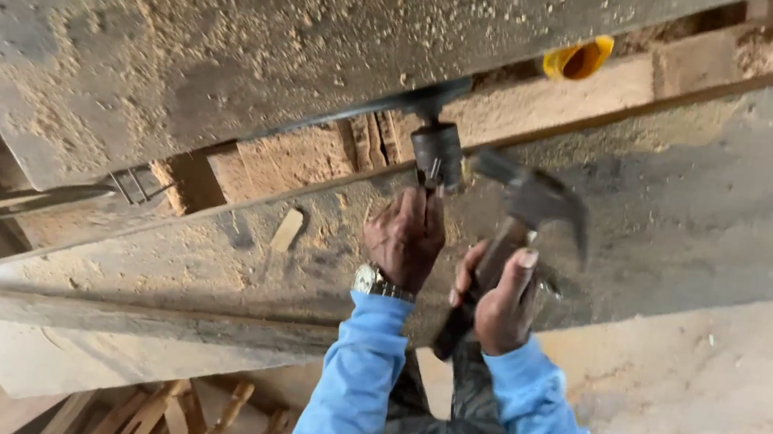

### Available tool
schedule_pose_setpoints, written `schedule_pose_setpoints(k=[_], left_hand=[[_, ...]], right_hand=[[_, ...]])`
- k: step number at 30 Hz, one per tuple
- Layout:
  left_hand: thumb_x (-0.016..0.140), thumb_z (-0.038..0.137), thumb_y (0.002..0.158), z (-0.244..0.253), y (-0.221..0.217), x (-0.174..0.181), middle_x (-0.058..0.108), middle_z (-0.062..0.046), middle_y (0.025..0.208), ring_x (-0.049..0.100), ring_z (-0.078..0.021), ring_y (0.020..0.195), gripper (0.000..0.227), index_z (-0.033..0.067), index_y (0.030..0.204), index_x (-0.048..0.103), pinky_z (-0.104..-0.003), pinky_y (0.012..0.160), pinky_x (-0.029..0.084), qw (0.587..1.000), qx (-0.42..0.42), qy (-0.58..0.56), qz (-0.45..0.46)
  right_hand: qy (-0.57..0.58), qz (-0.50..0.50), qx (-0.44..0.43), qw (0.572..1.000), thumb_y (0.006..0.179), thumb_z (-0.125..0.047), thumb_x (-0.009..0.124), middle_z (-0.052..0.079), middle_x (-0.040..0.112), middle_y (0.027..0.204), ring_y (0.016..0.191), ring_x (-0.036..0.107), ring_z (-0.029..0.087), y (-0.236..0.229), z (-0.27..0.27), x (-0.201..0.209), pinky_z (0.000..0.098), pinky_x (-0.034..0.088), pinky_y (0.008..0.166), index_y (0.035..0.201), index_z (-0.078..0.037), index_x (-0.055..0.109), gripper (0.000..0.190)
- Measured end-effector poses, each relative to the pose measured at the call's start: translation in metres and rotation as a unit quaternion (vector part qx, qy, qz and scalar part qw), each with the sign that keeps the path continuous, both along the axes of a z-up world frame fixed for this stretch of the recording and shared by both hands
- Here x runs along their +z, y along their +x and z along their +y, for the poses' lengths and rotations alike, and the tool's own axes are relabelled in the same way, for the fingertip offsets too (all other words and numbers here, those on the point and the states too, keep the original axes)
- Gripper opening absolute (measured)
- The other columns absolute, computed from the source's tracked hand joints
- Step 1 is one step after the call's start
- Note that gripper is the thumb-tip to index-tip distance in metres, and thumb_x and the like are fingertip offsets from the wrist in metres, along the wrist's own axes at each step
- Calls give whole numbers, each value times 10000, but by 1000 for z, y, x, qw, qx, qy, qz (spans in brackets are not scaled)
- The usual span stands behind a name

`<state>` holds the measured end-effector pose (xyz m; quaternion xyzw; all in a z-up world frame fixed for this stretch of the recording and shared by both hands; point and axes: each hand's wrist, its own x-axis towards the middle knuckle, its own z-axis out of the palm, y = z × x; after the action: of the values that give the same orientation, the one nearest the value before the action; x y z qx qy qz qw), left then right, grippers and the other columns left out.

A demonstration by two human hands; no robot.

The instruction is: The person uses a hammer to repeatedly strike a drill bit that is held against a wooden beam. The person adjusts the position of the drill bit and continues hammering it into place.

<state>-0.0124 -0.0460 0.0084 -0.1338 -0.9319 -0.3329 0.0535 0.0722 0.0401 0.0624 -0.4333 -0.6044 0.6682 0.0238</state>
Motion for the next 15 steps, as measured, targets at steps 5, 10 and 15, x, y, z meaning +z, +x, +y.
schedule_pose_setpoints(k=[5, 10, 15], left_hand=[[613, 246, 937, -13, 10, -18, 552, 8, 656, 625, -179, 549, 157, 185, 794, 593, -281, 500, 520, 975, -69, -196, 84], [634, 250, 913, -9, 7, -7, 558, -46, 635, 641, -258, 532, 188, 155, 765, 570, -362, 488, 538, 990, -44, -128, 44], [584, 281, 981, 6, 19, -33, 553, -44, 626, 643, -268, 503, 257, 174, 750, 544, -385, 460, 527, 992, 30, -125, -1]], right_hand=[[25, -15, 116, 993, 1069, -566, 313, 139, 589, 470, 351, 617, 238, -17, 14, 18, 339, 517, 340, 787, -34, 693, 712], [106, 40, 162, 980, 1050, -429, 247, 62, 542, 568, 416, 479, 226, -3, 21, -7, 346, 447, 447, 907, -52, 559, 510], [-13, -24, 106, 994, 1083, -565, 294, 157, 594, 483, 355, 613, 253, -9, 28, -3, 377, 523, 324, 867, 37, 669, 741]])
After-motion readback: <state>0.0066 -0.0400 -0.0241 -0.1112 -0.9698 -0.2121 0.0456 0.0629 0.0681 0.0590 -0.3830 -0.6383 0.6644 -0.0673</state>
